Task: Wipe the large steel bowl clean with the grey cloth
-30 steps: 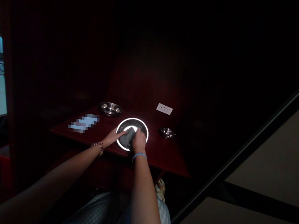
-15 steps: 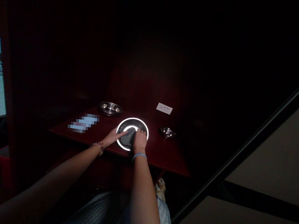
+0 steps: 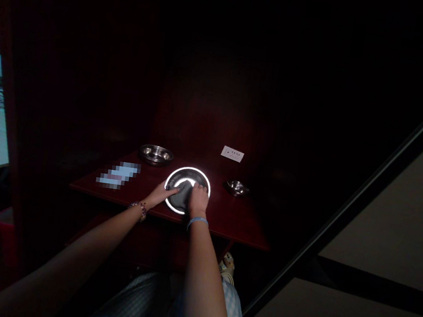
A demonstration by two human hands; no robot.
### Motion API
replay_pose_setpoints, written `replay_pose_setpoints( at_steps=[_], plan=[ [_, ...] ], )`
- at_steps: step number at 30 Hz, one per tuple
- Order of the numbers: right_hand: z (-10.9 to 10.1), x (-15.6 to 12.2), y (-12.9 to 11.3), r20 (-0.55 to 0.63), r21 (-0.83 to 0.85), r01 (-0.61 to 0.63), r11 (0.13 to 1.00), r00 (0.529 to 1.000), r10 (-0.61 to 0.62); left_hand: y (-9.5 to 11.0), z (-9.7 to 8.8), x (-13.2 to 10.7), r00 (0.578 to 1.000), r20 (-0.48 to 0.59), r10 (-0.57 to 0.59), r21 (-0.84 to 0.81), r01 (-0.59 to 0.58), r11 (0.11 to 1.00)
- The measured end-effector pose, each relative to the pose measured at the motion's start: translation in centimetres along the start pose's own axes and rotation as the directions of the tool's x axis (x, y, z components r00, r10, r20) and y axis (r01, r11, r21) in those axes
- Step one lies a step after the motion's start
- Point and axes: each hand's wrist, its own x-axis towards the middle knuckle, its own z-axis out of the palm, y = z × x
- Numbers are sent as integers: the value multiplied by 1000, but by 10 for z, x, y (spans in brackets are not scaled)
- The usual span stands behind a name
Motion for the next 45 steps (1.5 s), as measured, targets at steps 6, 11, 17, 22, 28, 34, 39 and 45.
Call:
replay_pose_setpoints(
  at_steps=[6, 11, 17, 22, 28, 34, 39, 45],
  plan=[
    [0, -1, -1, 23, 17, 15, 1000, 1000, -15, -6, 0, 2, 1000, -28, 5, 17, -4, 1000],
    [-7, -4, -2, -19, 21, 92, 996, 996, -91, -10, -1, 4, 999, -49, -6, 13, 7, 1000],
    [-13, -6, -8, 25, 40, 251, 967, 967, -252, -10, -2, 3, 999, -47, -8, 23, 9, 1000],
    [-9, -6, -14, 92, 41, 289, 957, 952, -291, -10, -2, 3, 998, -66, -21, 45, 24, 999],
    [-3, -8, -12, 163, 111, 267, 957, 945, -283, -13, -3, 5, 994, -99, -45, 68, 52, 996],
    [-1, -10, -10, 170, 126, 305, 944, 931, -323, -10, -3, 3, 993, -105, -60, 46, 65, 997],
    [1, -11, -10, 167, 139, 364, 921, 908, -384, -4, -3, 1, 991, -108, -73, 20, 76, 997],
    [8, -10, -10, 152, 147, 410, 900, 890, -430, -4, -3, 2, 991, -100, -86, -28, 84, 996]
  ],
)
